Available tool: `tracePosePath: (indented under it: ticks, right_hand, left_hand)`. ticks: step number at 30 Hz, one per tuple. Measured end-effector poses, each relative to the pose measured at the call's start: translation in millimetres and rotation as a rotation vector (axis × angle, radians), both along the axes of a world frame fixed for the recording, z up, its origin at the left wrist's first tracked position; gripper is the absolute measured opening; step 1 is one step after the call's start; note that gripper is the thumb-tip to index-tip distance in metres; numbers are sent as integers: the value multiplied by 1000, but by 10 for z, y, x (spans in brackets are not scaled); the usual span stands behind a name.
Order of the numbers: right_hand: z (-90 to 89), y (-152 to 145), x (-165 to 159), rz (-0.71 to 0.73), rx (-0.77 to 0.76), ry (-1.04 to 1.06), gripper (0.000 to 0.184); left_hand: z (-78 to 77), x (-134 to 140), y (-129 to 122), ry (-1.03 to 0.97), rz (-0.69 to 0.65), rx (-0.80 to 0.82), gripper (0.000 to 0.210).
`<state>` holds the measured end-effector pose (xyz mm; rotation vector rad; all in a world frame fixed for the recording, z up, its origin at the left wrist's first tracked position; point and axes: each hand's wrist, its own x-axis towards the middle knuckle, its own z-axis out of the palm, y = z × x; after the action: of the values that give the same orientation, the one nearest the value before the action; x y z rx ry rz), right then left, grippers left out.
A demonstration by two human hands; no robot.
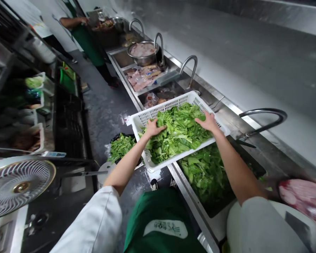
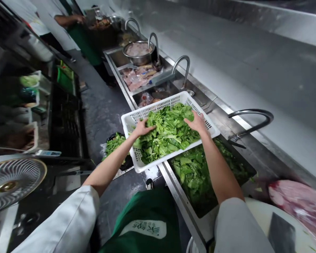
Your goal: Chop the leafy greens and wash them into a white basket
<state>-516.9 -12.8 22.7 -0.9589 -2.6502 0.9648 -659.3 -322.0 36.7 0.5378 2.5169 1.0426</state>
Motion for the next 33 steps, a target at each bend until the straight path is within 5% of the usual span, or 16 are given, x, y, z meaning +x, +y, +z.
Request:
tracePosePath:
  ticks: [3,7,10,13,17,19,22,25,28,31,33]
  right_hand:
    - [-251,-280,-78,57,-89,-93,96]
    - [-637,-573,-150,21,-134,-98,89]
    - [-759,-579,-190,-11,-146,-84,86]
    - [-609,-483,-231,10,-186,-168,92]
    - [-161,-328,-143,124,-122,-234,90]
    - [12,-232,22,114,-40,-22,69]
    - [59,-31,438,-136,-46,452,41]
    - [-188,150,1046,-476,-111,721,35]
    - [-631,83,1759,-670,-113,440,37]
    - [-1089,-272,2378,-533,-222,-159,42]
    - [-1332,-518,2657,-428,-312,-353,35]
  left_hand:
    - [-301,165,-144,-42,53,-205,104]
    - [-634,337,-66,-13,37,-261,105]
    - [-698,255,17,-41,21,-291,106]
    - [-537,58,61,-142,-28,-363,113]
    - [-125,-152,-6,-120,-124,-423,105]
    - [80,-185,-68,11,-90,-404,77]
    - [367,-110,-76,224,-7,-227,36]
    - [600,237,88,293,-25,127,26]
    - [597,975,345,181,-197,405,26]
    - [167,1880,572,-6,-518,427,26]
    - [-298,2336,693,-71,-738,220,27]
